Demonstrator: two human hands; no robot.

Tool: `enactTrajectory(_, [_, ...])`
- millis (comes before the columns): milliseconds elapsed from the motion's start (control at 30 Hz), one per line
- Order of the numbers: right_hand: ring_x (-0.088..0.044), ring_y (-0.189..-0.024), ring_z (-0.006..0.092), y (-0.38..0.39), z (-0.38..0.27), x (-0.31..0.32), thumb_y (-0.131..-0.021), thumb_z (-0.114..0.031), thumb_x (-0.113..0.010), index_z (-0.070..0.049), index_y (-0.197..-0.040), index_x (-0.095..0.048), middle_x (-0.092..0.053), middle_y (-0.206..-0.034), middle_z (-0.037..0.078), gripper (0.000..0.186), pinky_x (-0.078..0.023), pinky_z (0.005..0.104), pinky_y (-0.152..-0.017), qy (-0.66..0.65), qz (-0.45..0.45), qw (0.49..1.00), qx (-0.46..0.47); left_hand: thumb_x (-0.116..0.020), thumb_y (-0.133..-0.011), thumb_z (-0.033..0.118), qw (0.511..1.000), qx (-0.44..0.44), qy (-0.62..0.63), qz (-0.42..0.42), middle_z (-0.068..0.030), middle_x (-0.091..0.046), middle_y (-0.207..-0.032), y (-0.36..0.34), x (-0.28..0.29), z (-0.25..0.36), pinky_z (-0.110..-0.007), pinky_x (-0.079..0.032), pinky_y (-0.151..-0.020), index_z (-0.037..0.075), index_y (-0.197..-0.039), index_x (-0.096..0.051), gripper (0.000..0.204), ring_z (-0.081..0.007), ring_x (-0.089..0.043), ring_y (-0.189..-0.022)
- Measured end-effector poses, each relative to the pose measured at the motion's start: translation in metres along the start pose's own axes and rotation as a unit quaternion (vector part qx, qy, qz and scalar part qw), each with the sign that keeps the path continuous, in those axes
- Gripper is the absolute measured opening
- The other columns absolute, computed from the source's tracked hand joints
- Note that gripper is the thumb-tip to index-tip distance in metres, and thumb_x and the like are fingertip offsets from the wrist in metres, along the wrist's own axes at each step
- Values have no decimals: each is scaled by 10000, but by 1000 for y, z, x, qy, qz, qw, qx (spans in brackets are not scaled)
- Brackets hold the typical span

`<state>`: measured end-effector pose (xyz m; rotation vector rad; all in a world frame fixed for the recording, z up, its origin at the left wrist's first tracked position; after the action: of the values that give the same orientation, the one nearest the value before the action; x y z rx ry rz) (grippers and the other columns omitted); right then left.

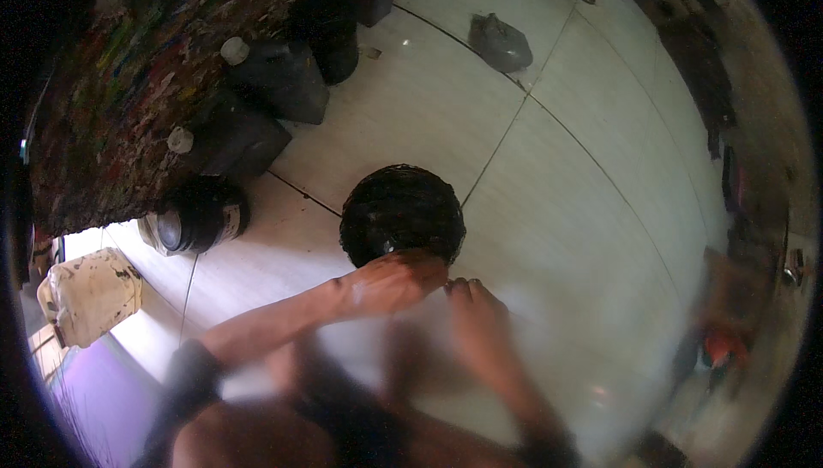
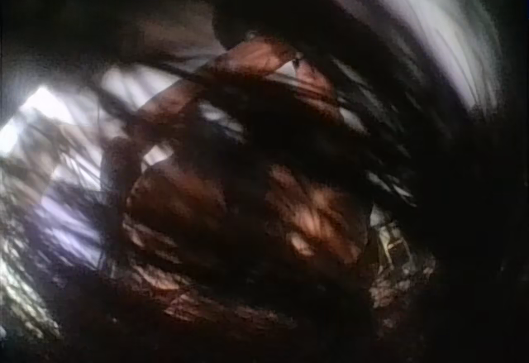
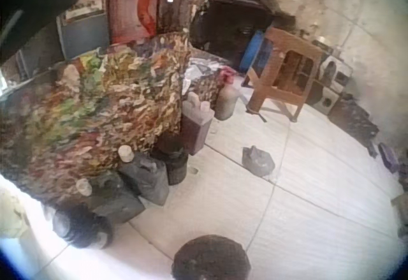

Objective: The person mixes dark printing ink in a small container using a spatula, adds liquid from a spray bottle, and continues stirring by hand.

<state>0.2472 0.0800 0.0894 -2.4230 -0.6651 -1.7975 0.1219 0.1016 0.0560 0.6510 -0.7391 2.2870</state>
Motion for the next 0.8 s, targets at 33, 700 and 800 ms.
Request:
enactTrajectory(33, [-581,-600,274,1,7,-1,-827,-47,-594,42,-863,-585,-577,-725,151,97,-446,367,-514,-72,-23,995,-61,-517,-749,64,1000,5,-2,1,-157,-525,-808,0,1,0,-378,-479,-698,-44,-824,-534,133,-303,-580,-788])
enactTrajectory(700, [-208,-1343,277,-69,18,82,-890,-582,-283,-82,-1406,-227,-237,-1443,146,721,-142,448,-1070,-352,394,847,-60,-538,-729,5,995,41,83,37,-174,-522,-845,-4,41,-5,-406,-462,-683,-44,-919,-548,196,-349,-563,-781])
enactTrajectory(800, [-496,-1139,239,-55,6,82,-881,-416,-518,-38,-1302,-449,-508,-1268,183,569,-373,358,-943,-304,213,920,-130,-532,-732,7,994,38,89,53,-174,-523,-844,-7,37,-11,-405,-462,-682,-44,-912,-550,188,-344,-562,-774])
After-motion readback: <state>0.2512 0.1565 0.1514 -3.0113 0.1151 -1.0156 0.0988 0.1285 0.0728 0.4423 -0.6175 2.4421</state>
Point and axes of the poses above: each hand's wrist, its own y-axis away from the middle knuckle, its own x-axis out of the back of the hand, z = x × y, the point moved 5 cm from there along -y, towards the middle knuckle
